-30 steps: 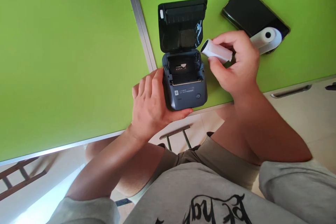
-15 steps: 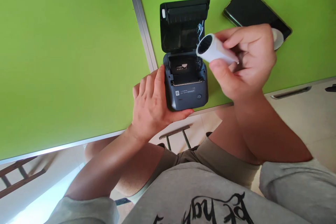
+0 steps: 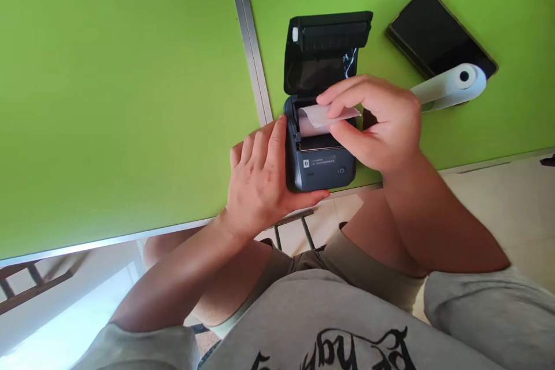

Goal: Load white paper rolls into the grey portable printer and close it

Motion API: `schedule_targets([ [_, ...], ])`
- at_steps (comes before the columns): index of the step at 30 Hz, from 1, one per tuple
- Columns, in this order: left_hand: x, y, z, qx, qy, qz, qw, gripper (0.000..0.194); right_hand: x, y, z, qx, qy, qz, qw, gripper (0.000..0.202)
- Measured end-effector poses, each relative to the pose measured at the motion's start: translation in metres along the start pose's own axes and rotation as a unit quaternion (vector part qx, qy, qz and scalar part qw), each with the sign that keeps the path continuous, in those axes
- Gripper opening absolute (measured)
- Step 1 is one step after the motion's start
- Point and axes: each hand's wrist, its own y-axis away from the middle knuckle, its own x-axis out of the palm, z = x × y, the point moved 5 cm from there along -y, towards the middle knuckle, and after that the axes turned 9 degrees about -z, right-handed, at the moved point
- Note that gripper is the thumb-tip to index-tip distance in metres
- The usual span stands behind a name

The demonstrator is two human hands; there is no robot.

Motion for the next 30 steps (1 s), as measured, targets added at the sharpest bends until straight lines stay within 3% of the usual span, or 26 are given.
schedule_targets([
  [7,-0.011,-0.007,0.004,-0.034,0.092,0.025,0.995,0.094,-0.003,0.004,0.008,-0.053,-0.066,0.015,0.996,0.012],
  [12,-0.016,-0.018,0.011,-0.064,0.153,0.017,0.986,0.076,-0.002,0.015,0.013,-0.075,-0.049,0.038,0.995,0.012],
  [18,0.001,-0.027,0.014,-0.063,0.159,0.026,0.985,0.091,0.001,0.028,0.010,-0.086,-0.031,0.069,0.993,0.008],
  [22,0.007,-0.030,0.014,-0.064,0.139,0.023,0.988,0.103,-0.001,0.029,0.010,-0.087,-0.057,0.059,0.993,0.009],
  [25,0.006,-0.029,0.014,-0.043,0.135,0.026,0.990,0.104,-0.008,0.025,0.005,-0.060,-0.105,-0.001,0.993,0.023],
  [28,0.005,-0.028,0.014,-0.018,0.133,0.032,0.990,0.107,-0.016,0.022,-0.013,0.009,-0.092,-0.119,0.989,0.018],
  [30,0.005,-0.027,0.015,-0.008,0.129,0.031,0.991,0.109,-0.017,0.023,-0.027,0.061,-0.085,-0.161,0.981,0.014],
])
